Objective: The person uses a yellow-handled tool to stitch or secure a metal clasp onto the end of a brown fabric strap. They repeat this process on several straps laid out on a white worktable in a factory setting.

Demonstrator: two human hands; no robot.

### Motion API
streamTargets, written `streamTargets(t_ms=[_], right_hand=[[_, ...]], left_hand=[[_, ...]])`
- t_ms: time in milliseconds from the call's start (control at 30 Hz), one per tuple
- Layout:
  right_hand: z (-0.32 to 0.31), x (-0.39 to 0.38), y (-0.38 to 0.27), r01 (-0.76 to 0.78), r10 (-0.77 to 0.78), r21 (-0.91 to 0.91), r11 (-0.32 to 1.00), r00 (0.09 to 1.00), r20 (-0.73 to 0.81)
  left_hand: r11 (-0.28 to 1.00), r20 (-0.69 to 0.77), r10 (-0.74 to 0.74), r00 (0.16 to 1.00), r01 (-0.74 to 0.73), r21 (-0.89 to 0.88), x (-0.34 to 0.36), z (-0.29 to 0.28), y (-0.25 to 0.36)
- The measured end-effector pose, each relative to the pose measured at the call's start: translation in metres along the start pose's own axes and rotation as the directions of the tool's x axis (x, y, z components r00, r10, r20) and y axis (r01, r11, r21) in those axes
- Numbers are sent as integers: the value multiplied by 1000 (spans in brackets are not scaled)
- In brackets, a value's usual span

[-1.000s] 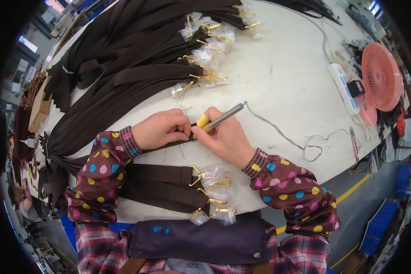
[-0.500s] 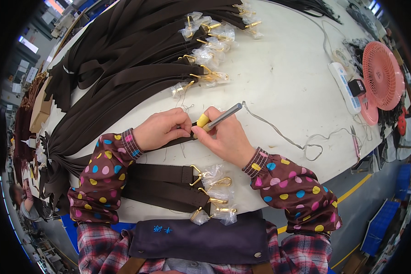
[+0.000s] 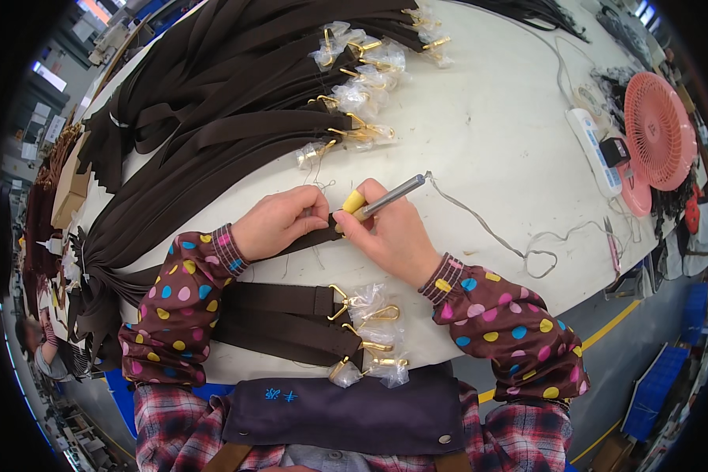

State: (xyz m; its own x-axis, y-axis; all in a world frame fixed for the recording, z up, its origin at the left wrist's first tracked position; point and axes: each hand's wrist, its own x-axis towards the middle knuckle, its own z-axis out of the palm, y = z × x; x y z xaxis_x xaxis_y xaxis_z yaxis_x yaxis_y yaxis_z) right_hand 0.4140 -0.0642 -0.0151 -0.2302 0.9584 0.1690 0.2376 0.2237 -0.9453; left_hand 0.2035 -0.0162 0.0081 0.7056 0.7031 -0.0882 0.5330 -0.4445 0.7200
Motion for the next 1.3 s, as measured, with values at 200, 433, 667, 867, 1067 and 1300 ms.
streamTargets(t_ms=[200, 433, 667, 867, 1067, 1300], right_hand=[[-2, 0, 0, 4, -4, 18, 1000, 1000, -7], [0, -1, 4, -1, 0, 26, 1000, 999, 35], [-1, 0, 1, -4, 5, -37, 999, 999, 46], [-3, 4, -5, -14, 13, -23, 1000, 999, -40], [0, 10, 5, 16, -20, -66, 998, 998, -60], [1, 10, 5, 16, -22, -91, 996, 998, -62]], left_hand=[[1000, -23, 8, 1000, -8, -3, -1, 2, 0], [1000, -17, -4, 1000, 4, 6, -2, 2, 1], [1000, -20, -3, 1000, 4, 6, -1, 2, 0], [988, -46, -111, 993, 105, -115, -1, 2, -1], [983, -65, -118, 991, 107, -147, -1, 4, -2], [987, -74, -102, 992, 91, -134, -1, 5, -3]])
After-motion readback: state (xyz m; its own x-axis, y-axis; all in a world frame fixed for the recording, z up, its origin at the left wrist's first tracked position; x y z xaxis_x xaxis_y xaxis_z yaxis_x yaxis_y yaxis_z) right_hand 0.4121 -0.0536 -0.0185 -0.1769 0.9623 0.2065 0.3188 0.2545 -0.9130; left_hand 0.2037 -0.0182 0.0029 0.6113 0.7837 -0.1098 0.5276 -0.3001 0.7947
